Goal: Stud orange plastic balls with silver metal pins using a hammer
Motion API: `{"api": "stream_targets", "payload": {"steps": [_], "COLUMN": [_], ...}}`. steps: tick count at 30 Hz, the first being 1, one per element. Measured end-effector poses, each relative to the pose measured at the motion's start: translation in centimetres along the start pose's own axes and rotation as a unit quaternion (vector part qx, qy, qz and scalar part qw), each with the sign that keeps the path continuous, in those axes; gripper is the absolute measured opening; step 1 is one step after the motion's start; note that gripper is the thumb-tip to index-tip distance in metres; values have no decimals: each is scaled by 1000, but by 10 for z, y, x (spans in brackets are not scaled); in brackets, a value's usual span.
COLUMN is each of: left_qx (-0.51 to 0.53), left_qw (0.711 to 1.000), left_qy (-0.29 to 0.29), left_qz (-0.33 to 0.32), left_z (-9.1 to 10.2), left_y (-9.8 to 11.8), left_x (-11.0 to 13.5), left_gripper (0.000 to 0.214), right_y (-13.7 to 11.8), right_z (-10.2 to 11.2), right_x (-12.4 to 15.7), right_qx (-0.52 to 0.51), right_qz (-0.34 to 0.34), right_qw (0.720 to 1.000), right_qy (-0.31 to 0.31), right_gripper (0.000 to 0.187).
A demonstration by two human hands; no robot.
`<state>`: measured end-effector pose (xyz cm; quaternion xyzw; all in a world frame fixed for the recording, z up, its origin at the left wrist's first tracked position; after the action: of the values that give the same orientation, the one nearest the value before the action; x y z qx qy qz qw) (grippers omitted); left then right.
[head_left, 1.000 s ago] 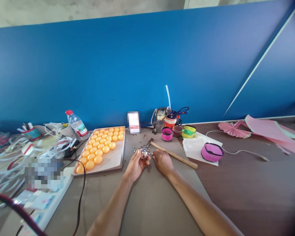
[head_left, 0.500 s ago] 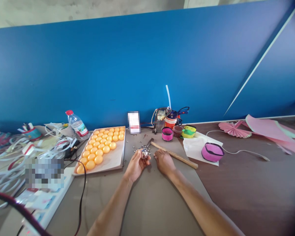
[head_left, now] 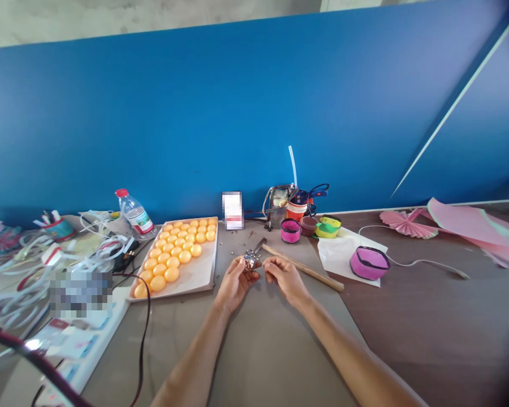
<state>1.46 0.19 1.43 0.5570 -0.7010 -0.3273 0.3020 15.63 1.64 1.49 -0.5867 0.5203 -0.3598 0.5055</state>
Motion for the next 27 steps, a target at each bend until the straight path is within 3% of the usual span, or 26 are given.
{"api": "stream_targets", "payload": {"steps": [4, 14, 27], "left_qx": [-14, -57, -130], "left_qw": [1000, 998, 990], "left_qy": [-8, 2, 24], "left_qz": [-11, -16, -43], "left_z": [-2, -6, -10], "left_y": [-2, -6, -6], "left_x": [0, 0, 4], "left_gripper": [24, 27, 28], "right_y": [-3, 6, 3], "right_z": [-4, -4, -6], "right_x": [4, 0, 2], "right_qx": [-69, 25, 6], "right_qz": [-43, -10, -35], "right_qw": [997, 1000, 999], "right_qy": [-15, 10, 13], "right_gripper": [22, 18, 18]}}
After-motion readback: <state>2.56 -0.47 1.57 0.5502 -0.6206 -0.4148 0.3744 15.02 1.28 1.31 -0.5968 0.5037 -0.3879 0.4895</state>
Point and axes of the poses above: each hand's wrist, its own x-axis away from the middle knuckle, its own z-axis out of the back of the hand, y = z × x, the point moved 2 cm from there along -x, towards the middle knuckle, and after that the axes turned 3 degrees about -x, right-handed, at the moved point
